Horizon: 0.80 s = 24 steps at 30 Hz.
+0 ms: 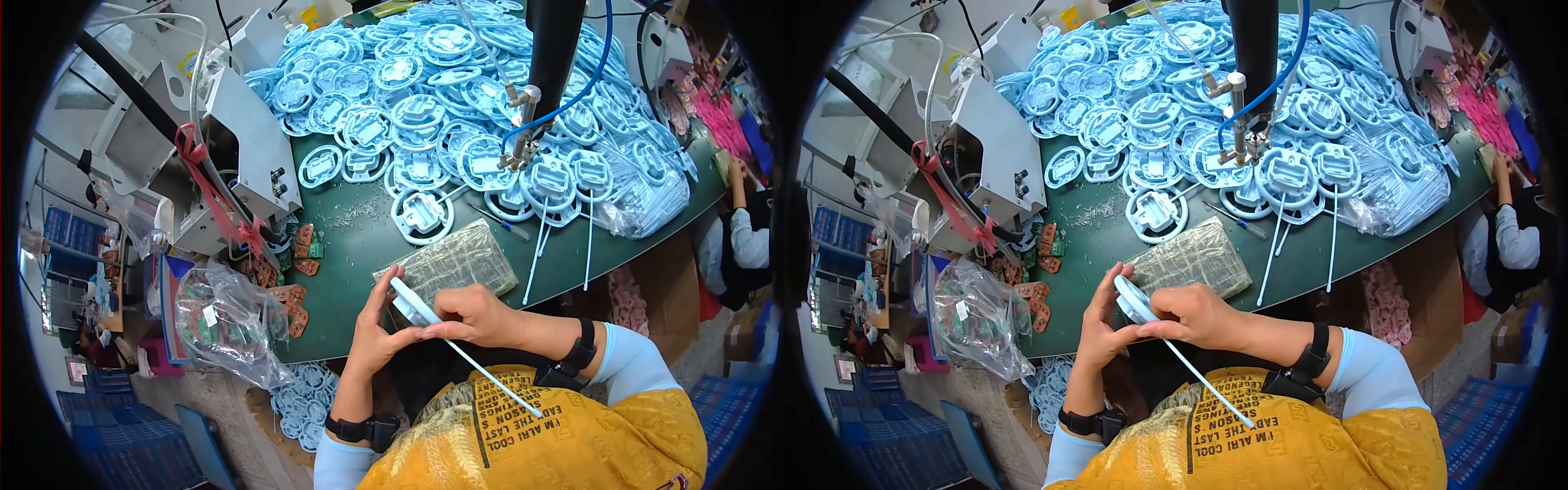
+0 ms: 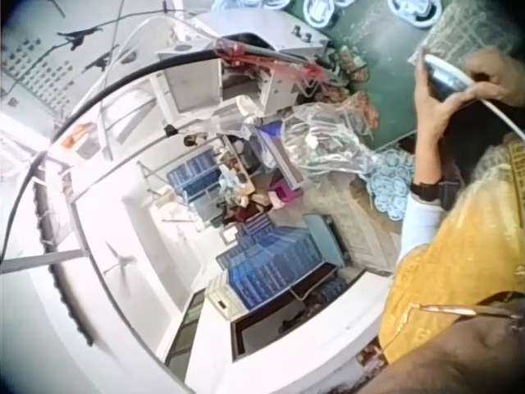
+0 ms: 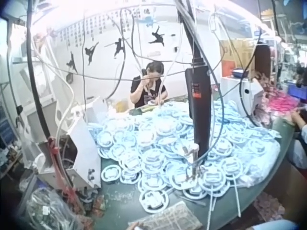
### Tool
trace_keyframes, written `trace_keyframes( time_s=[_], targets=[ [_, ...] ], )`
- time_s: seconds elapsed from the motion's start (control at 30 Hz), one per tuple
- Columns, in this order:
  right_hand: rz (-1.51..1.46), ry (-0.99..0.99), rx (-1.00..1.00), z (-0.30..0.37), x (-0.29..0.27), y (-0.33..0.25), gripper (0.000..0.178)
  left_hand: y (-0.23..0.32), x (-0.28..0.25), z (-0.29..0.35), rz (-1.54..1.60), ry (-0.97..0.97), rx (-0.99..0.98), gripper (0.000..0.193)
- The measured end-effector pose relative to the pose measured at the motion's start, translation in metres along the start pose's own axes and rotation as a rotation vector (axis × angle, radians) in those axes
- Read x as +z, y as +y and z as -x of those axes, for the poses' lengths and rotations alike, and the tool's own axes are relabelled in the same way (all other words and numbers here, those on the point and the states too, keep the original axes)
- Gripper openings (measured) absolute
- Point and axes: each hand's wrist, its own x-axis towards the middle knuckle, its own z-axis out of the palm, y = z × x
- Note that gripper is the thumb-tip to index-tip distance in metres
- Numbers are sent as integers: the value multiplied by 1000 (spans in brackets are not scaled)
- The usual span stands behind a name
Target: The worker is assembling blue plastic toy components using an electric screwdriver/tool and manual placement.
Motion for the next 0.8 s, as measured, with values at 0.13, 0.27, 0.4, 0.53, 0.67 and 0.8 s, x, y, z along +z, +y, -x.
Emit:
trace_keyframes(
  time_s=[0.13, 0.27, 0.4, 0.53, 0.67, 0.8],
  targets=[
    [5, 11, -12, 1, -2, 3, 33, 10, 10, -6, 154, 61, -8, 96],
    [209, 237, -100, -2, -45, -7, 24, 27, 10, -5, 104, 157, -3, 86],
    [278, 1010, -338, -43, -131, -28, 37, 38, 6, -11, -440, 152, -28, 80],
    [-20, 677, -272, -82, -176, -46, 52, 29, 22, -30, -595, 150, 126, 74],
    [70, 552, -241, -93, -198, -53, 36, 3, 36, -32, -737, 210, 164, 71],
    [37, 444, -304, -98, -198, -82, 86, 2, 40, -24, -755, 180, 204, 77]
  ],
)
